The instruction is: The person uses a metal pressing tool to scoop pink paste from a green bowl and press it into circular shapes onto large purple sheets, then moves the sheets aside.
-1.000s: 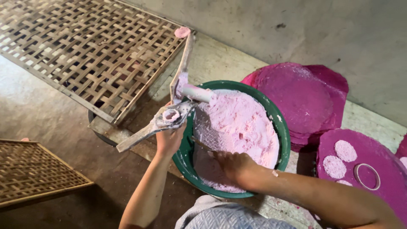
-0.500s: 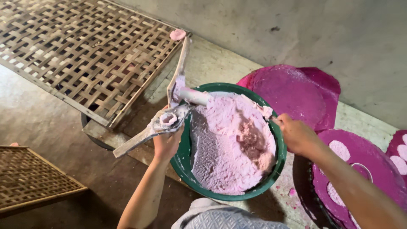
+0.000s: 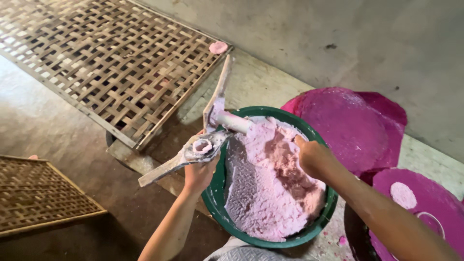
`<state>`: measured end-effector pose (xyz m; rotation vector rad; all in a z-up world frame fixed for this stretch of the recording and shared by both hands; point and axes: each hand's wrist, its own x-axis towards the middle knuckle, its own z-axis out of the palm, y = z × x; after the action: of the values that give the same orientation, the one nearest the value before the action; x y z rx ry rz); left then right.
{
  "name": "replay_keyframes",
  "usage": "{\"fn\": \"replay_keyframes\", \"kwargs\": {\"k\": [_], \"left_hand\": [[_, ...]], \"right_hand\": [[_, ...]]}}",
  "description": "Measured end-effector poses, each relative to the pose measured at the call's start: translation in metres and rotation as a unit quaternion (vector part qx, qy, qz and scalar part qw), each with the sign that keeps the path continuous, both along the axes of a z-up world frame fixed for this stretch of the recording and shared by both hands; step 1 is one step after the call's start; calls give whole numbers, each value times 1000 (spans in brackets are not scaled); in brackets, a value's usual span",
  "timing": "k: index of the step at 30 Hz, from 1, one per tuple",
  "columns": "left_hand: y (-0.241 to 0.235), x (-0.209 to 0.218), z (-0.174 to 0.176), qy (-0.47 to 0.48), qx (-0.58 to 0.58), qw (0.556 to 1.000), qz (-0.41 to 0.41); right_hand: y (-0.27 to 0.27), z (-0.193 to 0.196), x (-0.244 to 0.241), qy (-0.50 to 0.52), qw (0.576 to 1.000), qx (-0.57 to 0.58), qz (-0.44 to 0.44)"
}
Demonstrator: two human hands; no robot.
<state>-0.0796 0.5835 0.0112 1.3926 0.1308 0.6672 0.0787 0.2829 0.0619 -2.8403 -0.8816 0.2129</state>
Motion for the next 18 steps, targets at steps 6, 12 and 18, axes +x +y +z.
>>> {"fn": "replay_keyframes", "kwargs": {"k": [6,12,18], "left_hand": [[0,4,1,-42,40,998,9],[2,3,-5,26,35,999,19],[6,3,-8,-10,66,998,9]], "right_hand": [[36,12,-1,42,998,-5,42],[84,20,-33,198,978,5,-70],[84,15,-60,232,970,16,67]]}}
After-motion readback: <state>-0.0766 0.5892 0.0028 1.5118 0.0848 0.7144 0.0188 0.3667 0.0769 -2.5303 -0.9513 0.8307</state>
